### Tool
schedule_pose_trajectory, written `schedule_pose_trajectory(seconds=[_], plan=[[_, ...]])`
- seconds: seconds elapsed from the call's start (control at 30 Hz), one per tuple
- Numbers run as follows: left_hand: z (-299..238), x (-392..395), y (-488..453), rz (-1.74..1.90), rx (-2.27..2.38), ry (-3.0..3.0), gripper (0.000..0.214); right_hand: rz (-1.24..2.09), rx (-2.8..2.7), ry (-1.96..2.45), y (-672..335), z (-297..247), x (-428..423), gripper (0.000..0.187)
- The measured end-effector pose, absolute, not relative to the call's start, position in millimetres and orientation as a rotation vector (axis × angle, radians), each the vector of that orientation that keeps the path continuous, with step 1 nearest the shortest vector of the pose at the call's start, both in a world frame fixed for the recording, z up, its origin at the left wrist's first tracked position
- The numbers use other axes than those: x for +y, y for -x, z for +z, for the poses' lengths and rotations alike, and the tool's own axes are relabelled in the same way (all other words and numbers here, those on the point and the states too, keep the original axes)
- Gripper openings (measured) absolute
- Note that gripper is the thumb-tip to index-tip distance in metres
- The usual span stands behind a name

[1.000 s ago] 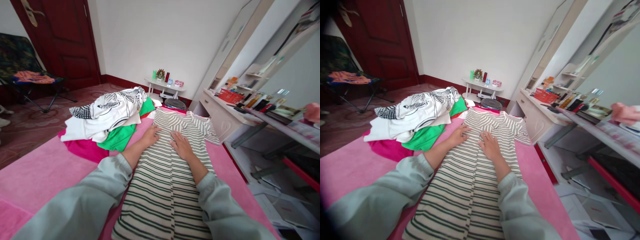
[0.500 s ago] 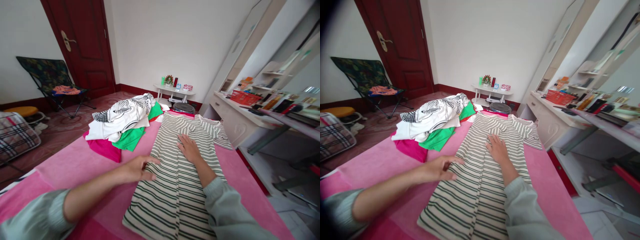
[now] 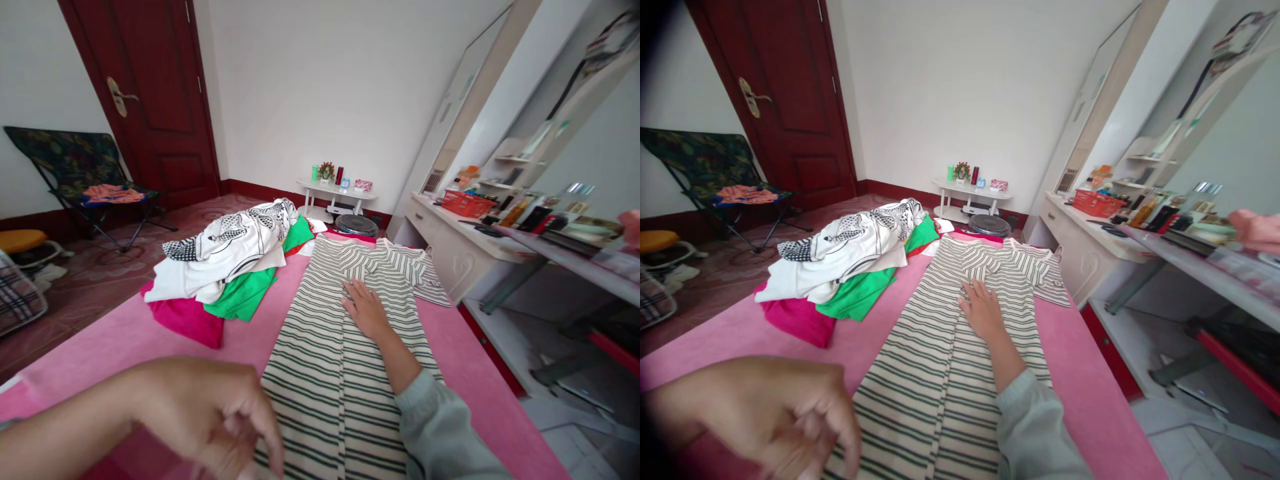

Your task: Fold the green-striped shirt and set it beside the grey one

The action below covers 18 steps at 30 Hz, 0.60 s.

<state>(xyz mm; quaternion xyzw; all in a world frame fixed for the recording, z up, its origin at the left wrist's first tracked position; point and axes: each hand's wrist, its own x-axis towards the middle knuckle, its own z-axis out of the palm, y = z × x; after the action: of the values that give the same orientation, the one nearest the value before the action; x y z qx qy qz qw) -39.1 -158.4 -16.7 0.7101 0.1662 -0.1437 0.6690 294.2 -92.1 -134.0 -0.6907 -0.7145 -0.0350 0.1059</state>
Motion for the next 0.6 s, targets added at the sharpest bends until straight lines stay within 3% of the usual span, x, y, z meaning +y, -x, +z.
schedule_pose_trajectory(seconds=[0.13,0.27,0.43,0.6], plan=[[-18.5,-99.6,-40.0,0.159,0.389,-1.816,0.041,-0.087,-2.098,2.036,-293.4,-131.7,-93.2,0.052],[-74.7,-34.3,-105.6,0.691,0.664,-2.278,0.049,-0.079,-2.08,2.006,-294.4,-131.3,-94.2,0.052],[-133.4,-9.8,-132.6,0.544,0.979,-2.663,0.047,-0.079,-2.007,1.944,-299.6,-134.9,-91.9,0.046],[-142.1,-15.6,-130.7,0.493,1.042,-2.753,0.048,-0.093,-1.926,1.874,-301.0,-135.9,-87.6,0.038]])
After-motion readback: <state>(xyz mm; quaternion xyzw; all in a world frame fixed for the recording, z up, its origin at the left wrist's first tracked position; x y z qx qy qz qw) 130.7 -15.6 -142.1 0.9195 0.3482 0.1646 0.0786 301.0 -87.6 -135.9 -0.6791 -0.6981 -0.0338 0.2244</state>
